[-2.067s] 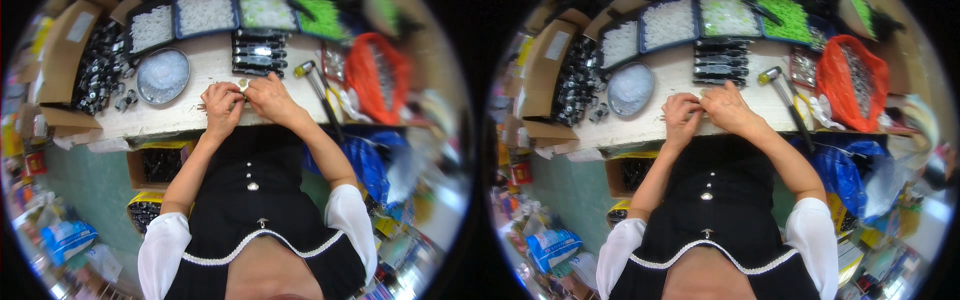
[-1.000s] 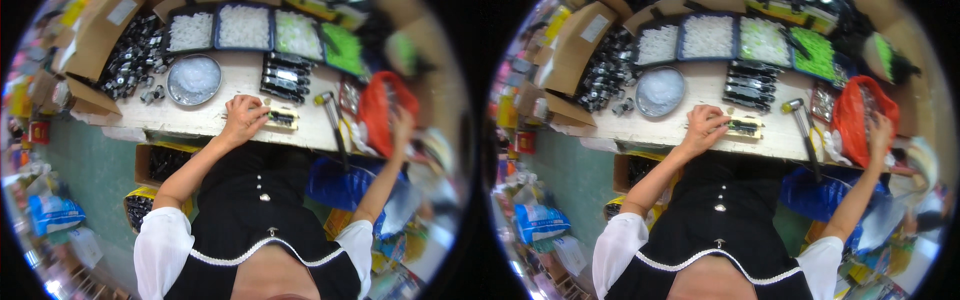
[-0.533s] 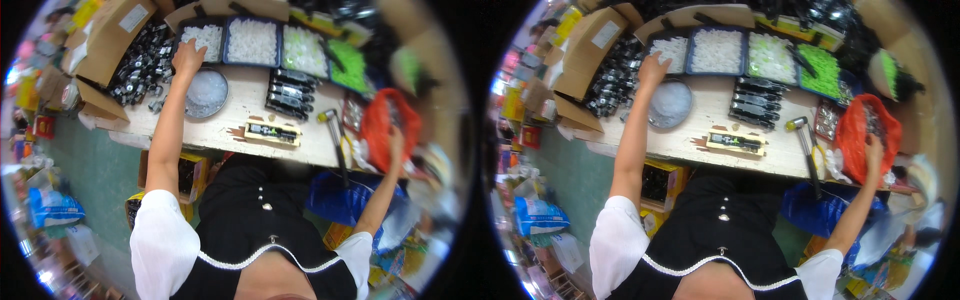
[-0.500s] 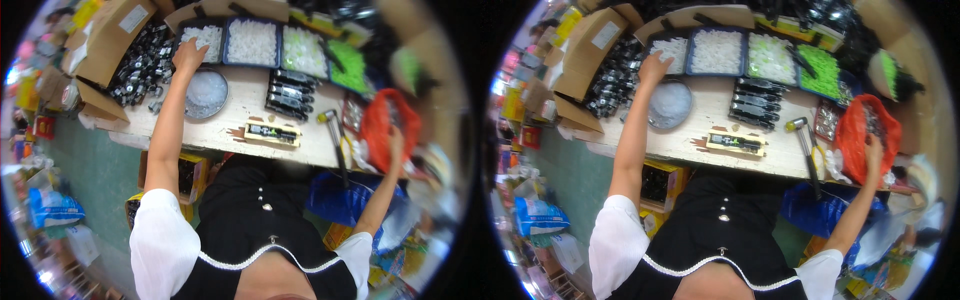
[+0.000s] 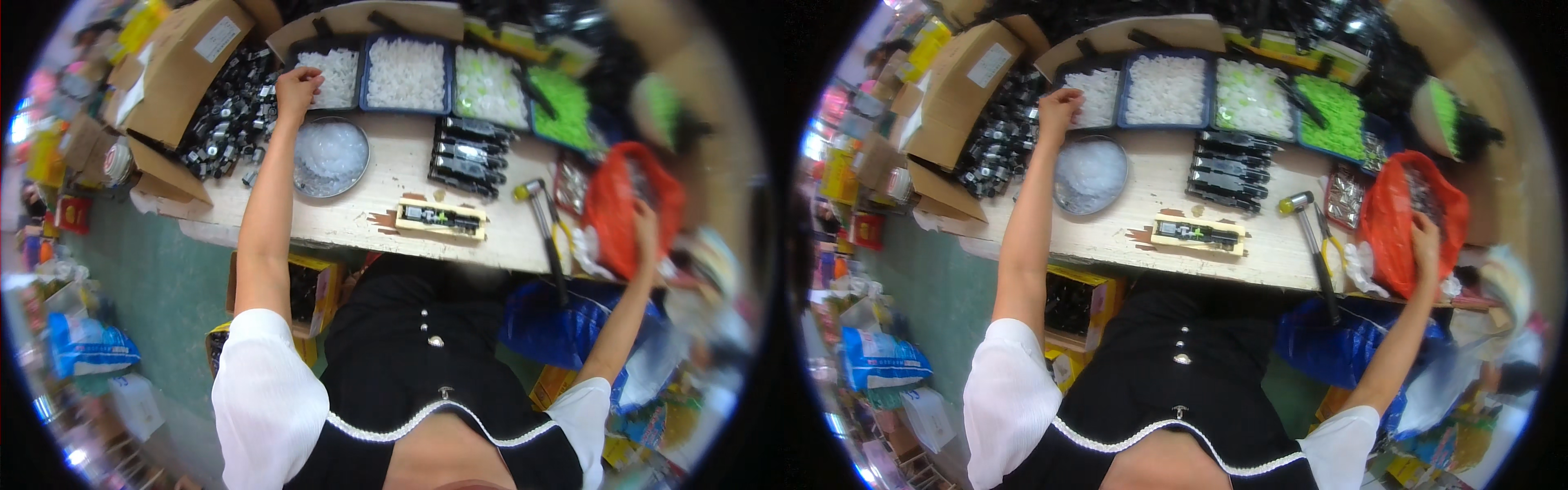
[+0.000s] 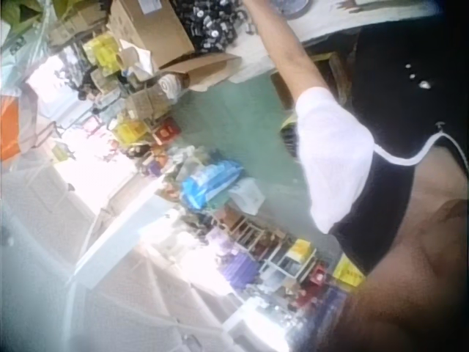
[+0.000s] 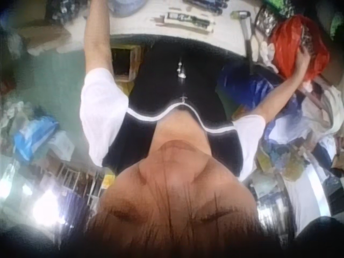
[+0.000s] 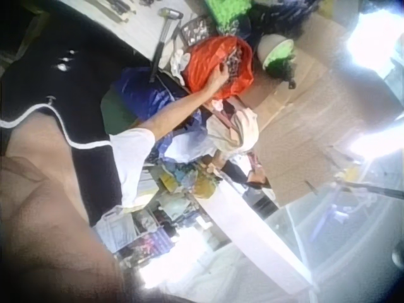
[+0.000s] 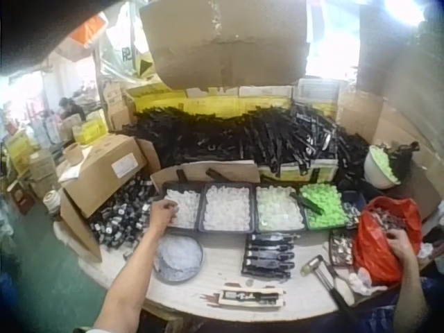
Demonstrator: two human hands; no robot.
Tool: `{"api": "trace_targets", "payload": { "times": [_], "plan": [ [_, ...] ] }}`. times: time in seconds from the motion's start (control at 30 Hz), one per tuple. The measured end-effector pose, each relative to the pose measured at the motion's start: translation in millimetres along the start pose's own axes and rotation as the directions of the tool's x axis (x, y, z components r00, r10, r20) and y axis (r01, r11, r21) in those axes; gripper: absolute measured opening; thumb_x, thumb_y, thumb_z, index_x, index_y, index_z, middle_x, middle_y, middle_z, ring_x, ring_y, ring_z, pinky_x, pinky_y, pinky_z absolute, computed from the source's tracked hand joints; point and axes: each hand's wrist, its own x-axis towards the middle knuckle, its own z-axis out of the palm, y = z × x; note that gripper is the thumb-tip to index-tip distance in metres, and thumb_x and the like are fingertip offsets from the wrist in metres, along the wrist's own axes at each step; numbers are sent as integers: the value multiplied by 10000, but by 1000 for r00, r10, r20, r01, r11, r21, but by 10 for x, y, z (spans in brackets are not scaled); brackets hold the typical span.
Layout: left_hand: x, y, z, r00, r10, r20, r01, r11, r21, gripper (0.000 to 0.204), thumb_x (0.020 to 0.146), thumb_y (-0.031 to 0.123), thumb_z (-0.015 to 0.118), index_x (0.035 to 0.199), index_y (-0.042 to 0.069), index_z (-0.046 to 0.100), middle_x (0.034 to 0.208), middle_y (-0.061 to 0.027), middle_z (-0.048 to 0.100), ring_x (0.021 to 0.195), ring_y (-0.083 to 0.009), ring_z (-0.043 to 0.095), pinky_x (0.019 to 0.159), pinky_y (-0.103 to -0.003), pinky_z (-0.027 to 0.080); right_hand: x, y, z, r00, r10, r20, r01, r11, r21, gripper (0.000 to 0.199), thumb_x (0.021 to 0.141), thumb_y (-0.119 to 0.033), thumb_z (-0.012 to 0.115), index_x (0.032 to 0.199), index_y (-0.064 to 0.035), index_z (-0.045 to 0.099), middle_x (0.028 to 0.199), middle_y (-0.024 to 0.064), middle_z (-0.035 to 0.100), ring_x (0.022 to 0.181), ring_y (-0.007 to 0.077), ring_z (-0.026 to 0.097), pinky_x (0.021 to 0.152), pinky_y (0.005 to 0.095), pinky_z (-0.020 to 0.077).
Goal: The person assembles small lock mechanisms at a cluttered workbench. They repeatedly pick up a metal lock body, insert a white plastic pin and a green plastic pin, and use a hammer to tap the pins into place. The person then places the assembled unit into a cardboard box.
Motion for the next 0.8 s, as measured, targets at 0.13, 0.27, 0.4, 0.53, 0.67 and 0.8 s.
{"api": "trace_targets", "payload": {
  "times": [0.13,0.27,0.4,0.53,0.67,0.8],
  "plan": [
    [38,50,-57,978,208,-27,-210,975,-77,159,742,19,671,899,-2,662,689,-1,560,577,-110,573,476,-222,435,119,234,62,997,-24,-78,10,984,-176,150,829,-123,559,889,-2,625,771,49,622,751,99,543,690,254,438],
    [-22,151,-88,983,184,16,-168,926,-339,273,747,-15,643,1015,-4,593,714,-8,535,566,-119,566,437,-209,414,118,214,109,984,-75,-162,55,990,-129,126,807,-129,587,830,-7,600,721,57,595,722,110,540,681,264,436],
    [-233,369,-132,991,118,55,-99,957,-271,375,743,-45,619,1104,7,530,734,-27,534,543,-116,551,426,-203,399,148,347,33,987,-44,-157,15,983,-181,141,791,-129,610,867,-9,607,771,64,611,732,133,557,693,272,442],
    [-464,495,-179,983,159,92,-158,987,-17,347,741,-43,621,1079,7,555,730,-25,538,570,-99,550,431,-197,399,240,495,69,977,-71,-200,45,990,-131,188,791,-124,616,947,-19,610,840,75,635,782,147,586,722,282,453],
    [-630,365,-371,969,217,116,-220,976,6,333,750,-51,608,1075,12,569,736,-13,536,628,-83,556,438,-197,403,349,417,118,978,-100,-185,53,969,-243,221,807,-141,609,1010,-54,612,930,93,656,875,183,619,769,307,465],
    [-882,283,-587,986,161,33,-154,977,-148,320,783,-77,556,1088,20,569,739,-1,522,637,-68,538,461,-203,412,328,189,195,970,-94,-222,-9,907,-420,227,834,-179,594,1041,-88,617,1014,107,652,946,221,621,806,333,467]
  ]
}}
